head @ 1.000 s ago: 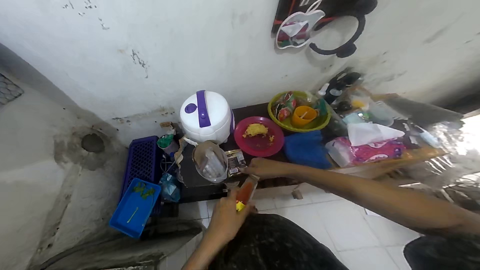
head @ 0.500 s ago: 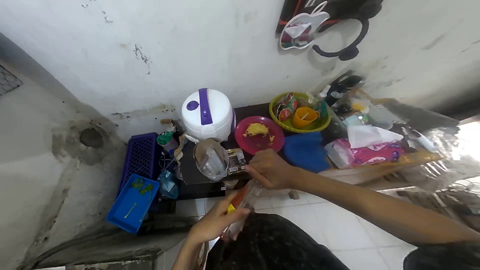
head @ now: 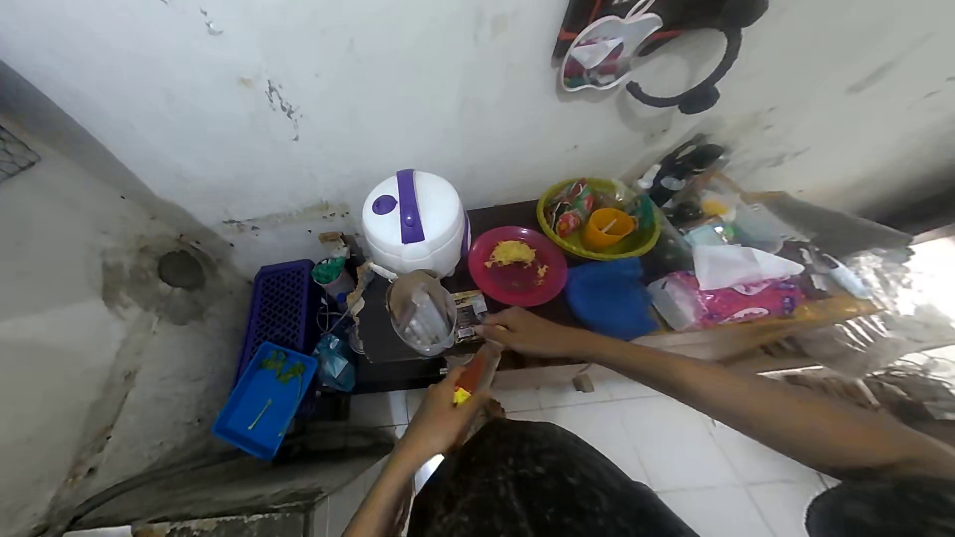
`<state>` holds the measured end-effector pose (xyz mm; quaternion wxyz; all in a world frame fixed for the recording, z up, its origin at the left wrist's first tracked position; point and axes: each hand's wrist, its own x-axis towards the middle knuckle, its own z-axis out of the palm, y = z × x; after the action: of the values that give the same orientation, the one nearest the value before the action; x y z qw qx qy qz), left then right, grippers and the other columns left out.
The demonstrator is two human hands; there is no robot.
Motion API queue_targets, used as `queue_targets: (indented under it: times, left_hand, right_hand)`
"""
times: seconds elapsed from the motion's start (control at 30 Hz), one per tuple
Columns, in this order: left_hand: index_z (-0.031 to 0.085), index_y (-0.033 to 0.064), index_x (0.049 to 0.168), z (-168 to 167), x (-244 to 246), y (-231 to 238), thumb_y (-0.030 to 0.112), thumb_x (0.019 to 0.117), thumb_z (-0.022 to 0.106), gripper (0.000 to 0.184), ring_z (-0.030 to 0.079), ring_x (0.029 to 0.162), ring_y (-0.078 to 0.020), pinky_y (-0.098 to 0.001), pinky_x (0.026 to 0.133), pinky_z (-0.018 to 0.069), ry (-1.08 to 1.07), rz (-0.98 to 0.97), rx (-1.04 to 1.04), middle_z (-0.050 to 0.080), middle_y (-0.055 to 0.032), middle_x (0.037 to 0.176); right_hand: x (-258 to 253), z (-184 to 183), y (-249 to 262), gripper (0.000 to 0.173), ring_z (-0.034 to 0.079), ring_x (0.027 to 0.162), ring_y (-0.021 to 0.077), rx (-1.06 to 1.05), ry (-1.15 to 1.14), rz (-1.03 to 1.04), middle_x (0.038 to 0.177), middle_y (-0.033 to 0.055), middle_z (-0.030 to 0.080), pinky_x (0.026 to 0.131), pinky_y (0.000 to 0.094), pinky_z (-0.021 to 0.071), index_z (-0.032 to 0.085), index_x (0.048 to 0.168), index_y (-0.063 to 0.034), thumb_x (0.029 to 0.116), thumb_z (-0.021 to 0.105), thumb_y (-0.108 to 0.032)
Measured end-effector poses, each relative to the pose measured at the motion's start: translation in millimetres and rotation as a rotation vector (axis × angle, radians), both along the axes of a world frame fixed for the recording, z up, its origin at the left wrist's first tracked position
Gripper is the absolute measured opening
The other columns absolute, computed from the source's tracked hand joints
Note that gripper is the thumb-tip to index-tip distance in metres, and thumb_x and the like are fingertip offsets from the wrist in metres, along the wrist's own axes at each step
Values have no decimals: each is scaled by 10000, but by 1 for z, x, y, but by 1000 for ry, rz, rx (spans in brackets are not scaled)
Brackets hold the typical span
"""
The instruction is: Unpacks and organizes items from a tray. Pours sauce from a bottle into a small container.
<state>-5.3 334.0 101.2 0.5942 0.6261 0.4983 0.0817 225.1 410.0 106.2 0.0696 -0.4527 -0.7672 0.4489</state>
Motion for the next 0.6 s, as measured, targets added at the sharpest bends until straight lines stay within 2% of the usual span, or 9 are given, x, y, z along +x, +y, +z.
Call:
queue_targets:
  times: [0.07, 0.13, 0.2, 0.27, 0.33, 0.4, 0.47, 0.53, 0.6]
  left_hand:
    - [527, 120, 1250, -6, -15, 0, 411, 1028, 475, 370, 595, 553, -37, -198, 524, 527, -531, 32, -332, 611, 57, 711]
    - [658, 220, 1136, -12, -21, -4, 575, 947, 610, 405, 617, 541, -7, -150, 489, 501, -953, -66, -706, 665, 82, 697]
    - [702, 203, 1170, -15, -16, -10, 566, 920, 649, 444, 647, 553, -15, -148, 484, 514, -1176, -192, -911, 686, 67, 711]
    - [688, 194, 1177, -16, -12, -16, 546, 926, 647, 435, 654, 567, -32, -163, 498, 523, -1237, -228, -955, 683, 57, 721]
    - [689, 195, 1166, -14, -11, -18, 542, 927, 651, 423, 644, 558, -31, -160, 495, 517, -1222, -192, -950, 673, 57, 716]
    - [676, 210, 1114, -8, -14, -16, 535, 940, 637, 370, 604, 515, -4, -135, 465, 486, -1113, -129, -887, 648, 80, 686]
    - [619, 204, 1090, -2, -15, -16, 495, 995, 538, 317, 569, 497, 17, -127, 462, 466, -897, -62, -681, 632, 106, 658]
    - [545, 83, 1197, 6, -14, -15, 313, 1047, 465, 286, 564, 526, -6, -165, 505, 492, -603, -28, -400, 595, 73, 675]
    - [513, 3, 1354, 16, -11, -12, 252, 1046, 562, 399, 579, 613, -107, -269, 588, 518, -264, -50, -169, 607, -64, 804]
  right_hand:
    - [-1, -2, -3, 467, 562, 620, 234, 557, 212, 111, 651, 124, 545, 588, 392, 448, 590, 732, 17, 1065, 439, -272]
    - [-7, 2, -3, 479, 565, 606, 232, 1001, 368, 218, 630, 103, 536, 570, 346, 457, 543, 677, -58, 1072, 379, -272]
    - [-13, 14, -6, 501, 502, 566, 223, 1277, 428, 288, 595, 77, 489, 539, 334, 397, 510, 668, -90, 1091, 317, -275]
    - [-13, 24, -11, 495, 478, 546, 203, 1447, 371, 309, 590, 57, 484, 520, 316, 376, 518, 690, -95, 1098, 296, -266]
    - [-12, 24, -15, 506, 489, 548, 198, 1490, 296, 259, 600, 56, 509, 526, 311, 386, 541, 717, -91, 1110, 276, -267]
    - [-12, 16, -15, 533, 519, 531, 211, 1403, 268, 235, 575, 65, 530, 520, 325, 409, 553, 691, -83, 1107, 275, -265]
    - [-10, 8, -13, 545, 577, 521, 234, 1244, 220, 267, 556, 84, 558, 512, 355, 461, 563, 658, -68, 1089, 290, -260]
    - [-7, 0, -14, 566, 625, 515, 265, 1078, 156, 282, 543, 109, 583, 504, 399, 503, 593, 626, -39, 1069, 324, -264]
    - [-6, -4, -17, 594, 613, 482, 311, 886, 56, 270, 501, 133, 539, 472, 457, 488, 569, 579, -12, 1064, 347, -274]
